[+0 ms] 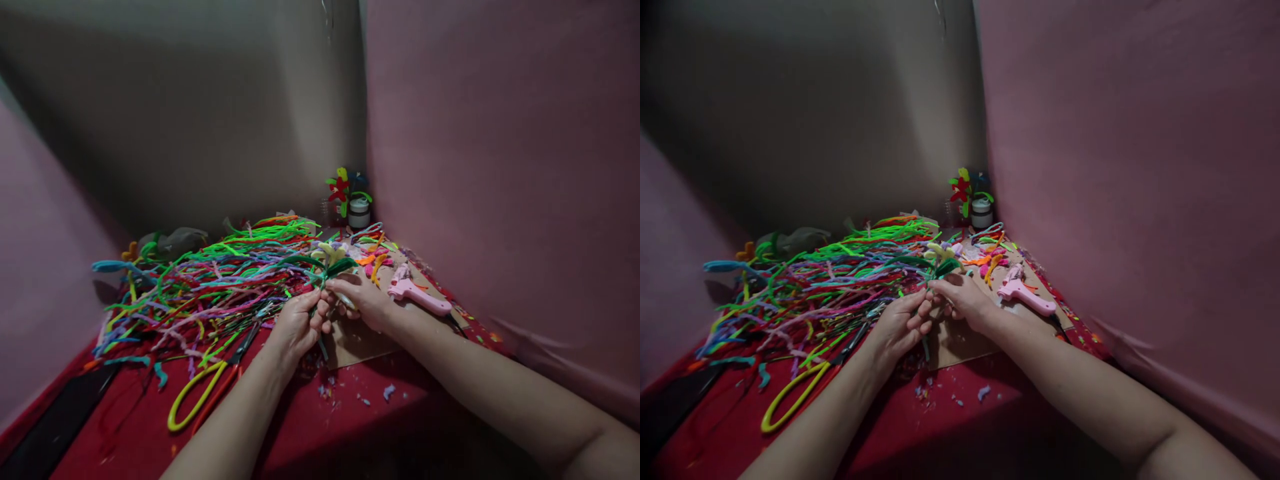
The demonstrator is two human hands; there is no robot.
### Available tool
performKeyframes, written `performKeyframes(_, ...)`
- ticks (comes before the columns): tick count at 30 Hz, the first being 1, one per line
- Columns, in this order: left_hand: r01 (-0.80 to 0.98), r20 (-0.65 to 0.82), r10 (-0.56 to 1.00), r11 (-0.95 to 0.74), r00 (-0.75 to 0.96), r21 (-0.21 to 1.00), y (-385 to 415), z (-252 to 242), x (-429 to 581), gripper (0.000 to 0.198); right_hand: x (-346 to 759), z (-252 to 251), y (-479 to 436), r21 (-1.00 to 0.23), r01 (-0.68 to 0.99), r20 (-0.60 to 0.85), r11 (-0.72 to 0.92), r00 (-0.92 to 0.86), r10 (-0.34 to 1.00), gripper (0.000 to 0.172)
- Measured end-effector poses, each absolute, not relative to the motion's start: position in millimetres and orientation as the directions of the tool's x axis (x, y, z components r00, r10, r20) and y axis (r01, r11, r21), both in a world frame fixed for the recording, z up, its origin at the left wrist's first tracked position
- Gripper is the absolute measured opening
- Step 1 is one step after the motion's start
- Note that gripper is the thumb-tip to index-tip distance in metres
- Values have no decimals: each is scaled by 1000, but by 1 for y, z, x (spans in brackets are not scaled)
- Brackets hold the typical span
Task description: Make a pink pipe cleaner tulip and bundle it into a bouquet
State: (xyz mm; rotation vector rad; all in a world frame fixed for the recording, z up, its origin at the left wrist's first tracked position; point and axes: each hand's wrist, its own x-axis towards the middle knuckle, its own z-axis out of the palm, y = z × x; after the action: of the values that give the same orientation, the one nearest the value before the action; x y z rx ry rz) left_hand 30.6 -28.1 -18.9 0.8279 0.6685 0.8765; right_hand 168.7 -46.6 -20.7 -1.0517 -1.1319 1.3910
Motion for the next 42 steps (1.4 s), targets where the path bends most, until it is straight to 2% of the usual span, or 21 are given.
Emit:
performKeyframes(3, -380, -114, 880, 312, 462, 871, -32, -17, 31, 16, 169, -21, -47, -984, -180, 21, 0, -118, 993, 29)
performKeyframes(5, -334, -42, 901, 203, 432, 920, -37, -14, 30, 20, 169, -19, -49, -978, -201, 76, 50, -123, 990, 28)
performKeyframes(7, -223, 46, 924, 44, 380, 974, -41, -12, 29, 25, 168, -17, -51, -973, -221, 99, 72, -113, 989, 25)
performKeyframes(10, 35, 119, 956, -133, 268, 991, -42, -15, 31, 29, 165, -19, -52, -980, -199, 44, 27, -81, 996, 22)
performKeyframes(13, 189, 88, 971, -132, 224, 973, -39, -24, 35, 32, 163, -23, -51, -990, -135, -29, -41, -94, 995, 22)
performKeyframes(21, 246, -46, 944, -38, 326, 968, -31, -29, 41, 28, 167, -23, -49, -993, -60, -99, -101, -38, 994, 28)
performKeyframes(24, 287, -16, 957, -71, 290, 955, -32, -18, 34, 24, 169, -24, -48, -994, -50, -94, -97, -51, 994, 28)
performKeyframes(27, 359, 92, 977, -157, 192, 920, -39, -1, 11, 19, 171, -25, -46, -990, -70, -117, -121, -58, 991, 27)
performKeyframes(28, 403, 145, 976, -199, 160, 893, -44, 4, -2, 19, 171, -25, -46, -988, -80, -127, -132, -57, 990, 26)
performKeyframes(29, 537, 223, 961, -276, 162, 797, -50, 8, -18, 22, 172, -25, -46, -986, -89, -135, -140, -55, 989, 25)
performKeyframes(31, 718, 287, 944, -312, 161, 622, -62, 13, -53, 26, 172, -24, -45, -984, -101, -141, -144, -42, 989, 23)
performKeyframes(35, 921, 193, 974, -183, 121, 343, -82, 5, -118, 31, 174, -23, -45, -981, -112, -157, -160, -32, 987, 17)
performKeyframes(36, 944, 150, 983, -142, 101, 296, -85, 1, -128, 32, 174, -23, -45, -980, -112, -161, -165, -42, 986, 17)
performKeyframes(39, 955, 8, 982, -184, 188, 232, -87, -11, -140, 23, 175, -23, -45, -979, -114, -160, -167, -70, 985, 17)
performKeyframes(42, 955, -30, 977, -201, 213, 216, -85, -12, -138, 17, 176, -24, -44, -978, -129, -153, -162, -78, 985, 18)
